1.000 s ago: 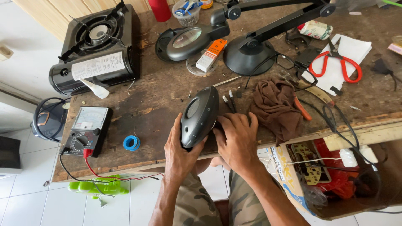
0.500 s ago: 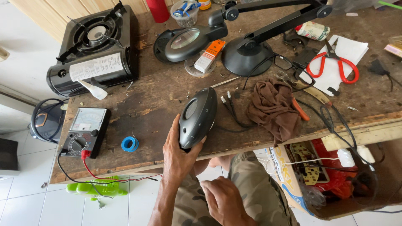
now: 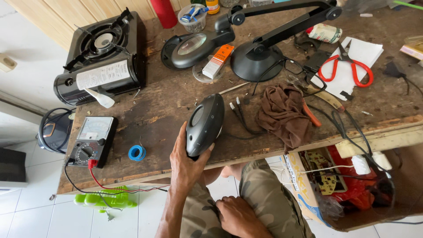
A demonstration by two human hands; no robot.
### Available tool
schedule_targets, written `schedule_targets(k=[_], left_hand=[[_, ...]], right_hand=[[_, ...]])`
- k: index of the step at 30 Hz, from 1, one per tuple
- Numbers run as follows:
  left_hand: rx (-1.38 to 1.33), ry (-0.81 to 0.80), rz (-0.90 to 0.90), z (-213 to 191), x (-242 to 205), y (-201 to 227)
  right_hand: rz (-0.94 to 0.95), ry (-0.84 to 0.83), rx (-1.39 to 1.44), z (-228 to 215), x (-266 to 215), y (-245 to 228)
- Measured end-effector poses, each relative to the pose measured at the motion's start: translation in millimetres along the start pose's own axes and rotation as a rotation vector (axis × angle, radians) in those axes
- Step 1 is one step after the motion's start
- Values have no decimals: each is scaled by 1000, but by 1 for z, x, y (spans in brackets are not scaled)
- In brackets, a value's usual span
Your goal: The person uses a soldering iron to work on the internal circuit board of a disassembled electronic device. After soldering, the person reassembles the device by placing the top cover back on and pressing it into place.
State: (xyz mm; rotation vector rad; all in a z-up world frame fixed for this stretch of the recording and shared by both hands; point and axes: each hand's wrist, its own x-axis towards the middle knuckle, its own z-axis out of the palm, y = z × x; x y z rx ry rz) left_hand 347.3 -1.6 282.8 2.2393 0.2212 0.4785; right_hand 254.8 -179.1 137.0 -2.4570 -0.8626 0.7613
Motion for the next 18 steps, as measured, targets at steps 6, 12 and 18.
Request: schedule_targets(k=[6,12,18], left_hand=[[-8,8,2,0,0,1],[-3,0,-4,-1,1,4],[-4,-11,-23,-3,0,6]], right_hand=[[-4,-22,10,7,5,4],[-33,24,1,3,4,3],[-36,20,6,4,3,4]])
